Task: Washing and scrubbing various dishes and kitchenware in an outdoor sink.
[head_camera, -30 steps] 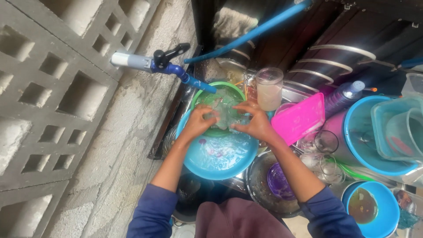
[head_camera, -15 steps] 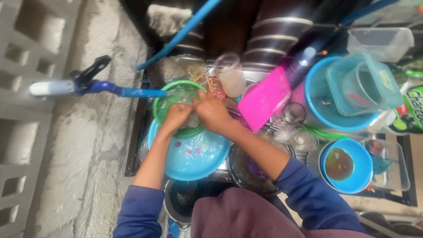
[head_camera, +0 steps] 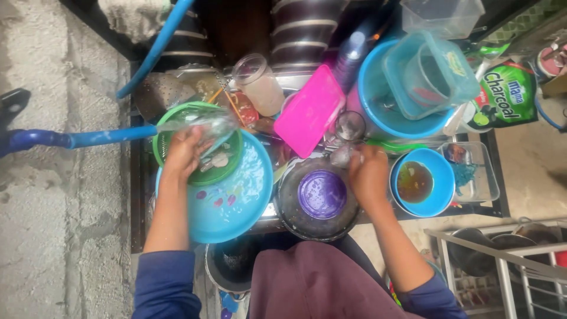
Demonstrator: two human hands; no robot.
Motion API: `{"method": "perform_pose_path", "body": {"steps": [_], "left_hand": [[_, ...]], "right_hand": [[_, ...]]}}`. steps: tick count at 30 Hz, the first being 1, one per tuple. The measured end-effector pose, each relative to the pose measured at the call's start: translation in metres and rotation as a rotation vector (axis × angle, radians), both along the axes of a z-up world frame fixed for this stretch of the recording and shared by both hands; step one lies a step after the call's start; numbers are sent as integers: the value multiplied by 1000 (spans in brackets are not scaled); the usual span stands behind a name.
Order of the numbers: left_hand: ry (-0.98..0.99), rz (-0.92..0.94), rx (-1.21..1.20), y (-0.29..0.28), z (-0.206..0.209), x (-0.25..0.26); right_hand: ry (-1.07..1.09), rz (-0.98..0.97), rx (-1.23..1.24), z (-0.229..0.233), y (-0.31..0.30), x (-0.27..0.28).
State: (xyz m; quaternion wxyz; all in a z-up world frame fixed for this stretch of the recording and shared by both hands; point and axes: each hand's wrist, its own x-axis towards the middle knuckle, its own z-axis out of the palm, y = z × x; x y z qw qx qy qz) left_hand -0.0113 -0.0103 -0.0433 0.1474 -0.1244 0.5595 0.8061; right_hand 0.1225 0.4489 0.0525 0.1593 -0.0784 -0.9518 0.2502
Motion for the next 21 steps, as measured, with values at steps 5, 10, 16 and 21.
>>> {"method": "perform_pose_path", "body": {"steps": [5, 10, 16, 21], "left_hand": [[13, 27, 337, 35, 34, 16], [37, 67, 302, 8, -3, 8], [64, 200, -40, 11, 31, 12], [677, 64, -1531, 70, 137, 38]], "right_hand": [[-367, -146, -151, -75, 58, -16], [-535, -57, -257, -144, 84, -43], [-657, -15, -200, -137, 93, -39], [-538, -59, -99, -116, 90, -34]]}}
